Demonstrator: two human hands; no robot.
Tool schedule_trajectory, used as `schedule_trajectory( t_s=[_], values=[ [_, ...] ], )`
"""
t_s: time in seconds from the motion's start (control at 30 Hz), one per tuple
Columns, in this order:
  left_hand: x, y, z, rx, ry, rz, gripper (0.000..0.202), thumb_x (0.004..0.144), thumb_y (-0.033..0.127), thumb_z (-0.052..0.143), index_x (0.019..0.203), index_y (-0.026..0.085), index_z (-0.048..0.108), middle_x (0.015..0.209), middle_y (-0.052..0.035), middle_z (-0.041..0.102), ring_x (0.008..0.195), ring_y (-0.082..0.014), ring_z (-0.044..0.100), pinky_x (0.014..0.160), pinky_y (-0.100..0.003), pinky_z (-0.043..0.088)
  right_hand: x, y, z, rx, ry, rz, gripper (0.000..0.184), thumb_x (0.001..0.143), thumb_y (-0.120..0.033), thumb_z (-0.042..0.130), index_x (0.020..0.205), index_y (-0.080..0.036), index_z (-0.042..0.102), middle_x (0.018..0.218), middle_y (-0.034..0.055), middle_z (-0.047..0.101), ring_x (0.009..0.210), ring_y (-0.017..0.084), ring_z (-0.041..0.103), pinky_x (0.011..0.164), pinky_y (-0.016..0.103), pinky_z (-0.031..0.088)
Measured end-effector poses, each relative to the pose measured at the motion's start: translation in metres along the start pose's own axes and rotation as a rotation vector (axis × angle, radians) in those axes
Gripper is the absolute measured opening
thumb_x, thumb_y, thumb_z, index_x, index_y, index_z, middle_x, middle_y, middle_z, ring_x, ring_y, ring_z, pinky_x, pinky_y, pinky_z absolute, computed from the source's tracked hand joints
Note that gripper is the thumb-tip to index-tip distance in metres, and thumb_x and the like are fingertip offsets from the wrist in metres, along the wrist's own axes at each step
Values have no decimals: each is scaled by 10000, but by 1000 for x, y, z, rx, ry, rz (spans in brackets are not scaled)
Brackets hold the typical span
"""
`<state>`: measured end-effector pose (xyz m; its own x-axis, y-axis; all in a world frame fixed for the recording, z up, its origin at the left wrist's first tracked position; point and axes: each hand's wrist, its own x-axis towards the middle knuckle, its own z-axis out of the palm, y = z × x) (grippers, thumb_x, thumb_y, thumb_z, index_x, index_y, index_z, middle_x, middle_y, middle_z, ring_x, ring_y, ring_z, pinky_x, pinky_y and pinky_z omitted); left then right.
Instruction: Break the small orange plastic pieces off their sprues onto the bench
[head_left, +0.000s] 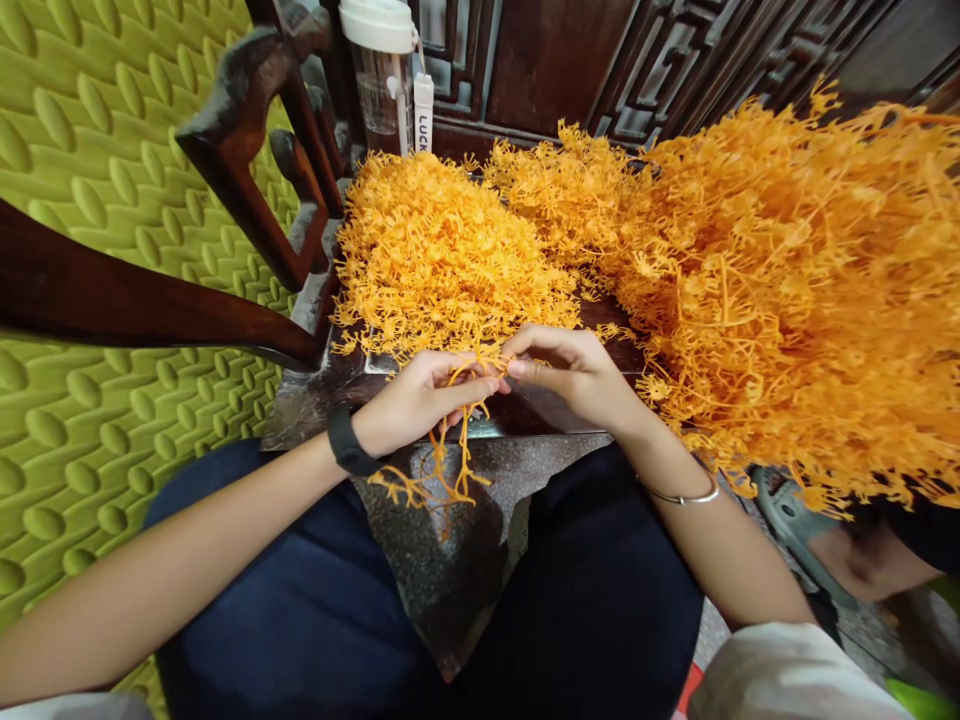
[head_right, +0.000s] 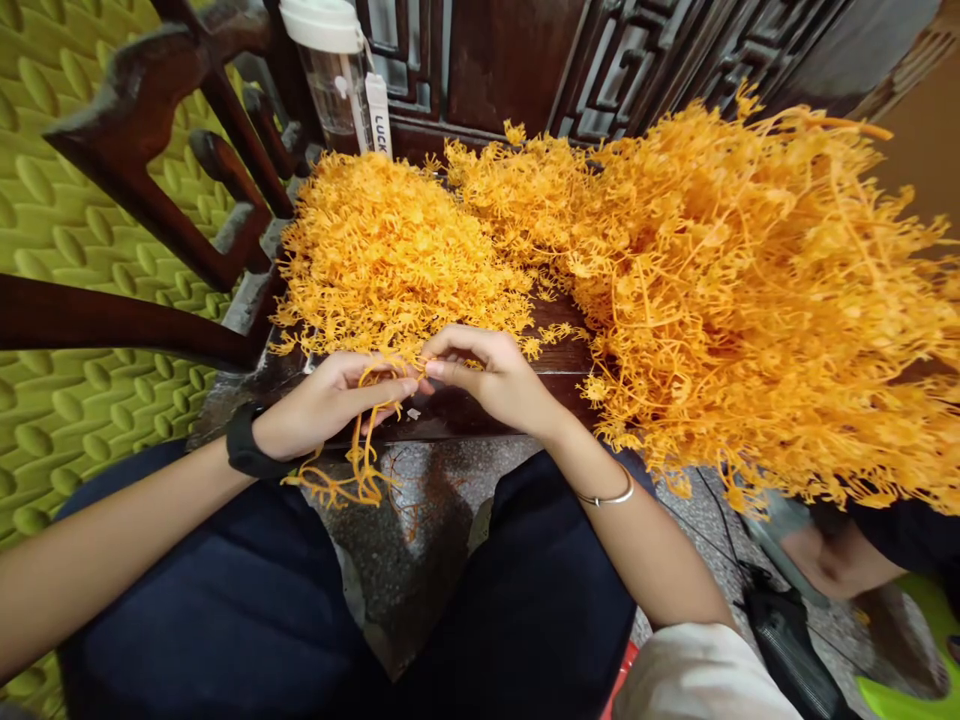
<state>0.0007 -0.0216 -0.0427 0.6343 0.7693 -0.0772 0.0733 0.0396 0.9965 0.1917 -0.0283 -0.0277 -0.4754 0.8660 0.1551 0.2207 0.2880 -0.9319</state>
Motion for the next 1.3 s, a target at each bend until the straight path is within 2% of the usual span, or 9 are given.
schedule_trajectory(
  t_s=[0.2,0.47,0.57,0.73,0.93,1.07,1.13,1.2,1.3],
  values=[
    [-4,2,2,-40,-47,34,256,844,302,511,958,103,626,520,59,373,430,-41,324,404,-164,293,-1,3,2,400,47,185,30,768,-156,622,748,-133,617,667,9,620,636,101,539,637,248,405],
    [-5,3,1,-127,-122,27,228,840,302,522,921,111,615,536,60,377,425,-36,311,387,-173,255,3,5,7,665,-7,279,110,694,-230,672,675,-141,610,602,0,591,576,99,499,579,251,373],
    [-4,4,1,-115,-96,30,203,827,303,539,876,117,604,541,52,417,437,-41,351,398,-172,287,2,2,8,584,28,260,105,728,-229,640,691,-143,594,624,1,579,581,99,494,598,256,375],
    [2,4,0,-95,20,1,177,807,307,570,822,130,569,478,72,388,392,-38,349,385,-169,291,1,-2,12,347,262,180,100,770,-209,588,693,-154,558,600,-25,501,575,89,461,604,246,356],
    [9,4,3,-202,95,-34,208,763,324,626,735,139,534,486,69,399,387,-34,358,380,-170,305,5,2,28,338,439,183,110,744,-204,581,665,-169,513,600,-27,467,556,85,434,564,240,362],
    [-1,0,9,-208,96,-74,194,750,301,638,716,142,532,473,63,425,388,-41,375,383,-170,306,9,17,2,267,722,62,192,755,-263,577,645,-206,430,608,-29,419,529,89,417,532,243,382],
    [-9,-2,13,-215,26,-104,177,767,299,617,732,139,549,461,61,427,381,-45,379,382,-173,310,12,23,-20,216,887,23,232,750,-282,594,634,-216,404,614,-26,405,527,92,413,527,244,393],
    [-14,-3,17,-269,-22,-106,179,782,304,595,738,136,551,469,53,443,392,-53,403,389,-177,329,13,25,-36,133,900,4,161,761,-277,594,683,-222,464,637,-18,434,546,99,441,548,255,415],
    [-13,-3,20,-374,-15,-103,170,788,300,582,803,132,560,563,30,503,454,-70,471,424,-187,387,12,22,-42,-12,833,-77,110,753,-247,626,807,-233,531,713,-7,507,631,110,515,627,269,456]
  ],
)
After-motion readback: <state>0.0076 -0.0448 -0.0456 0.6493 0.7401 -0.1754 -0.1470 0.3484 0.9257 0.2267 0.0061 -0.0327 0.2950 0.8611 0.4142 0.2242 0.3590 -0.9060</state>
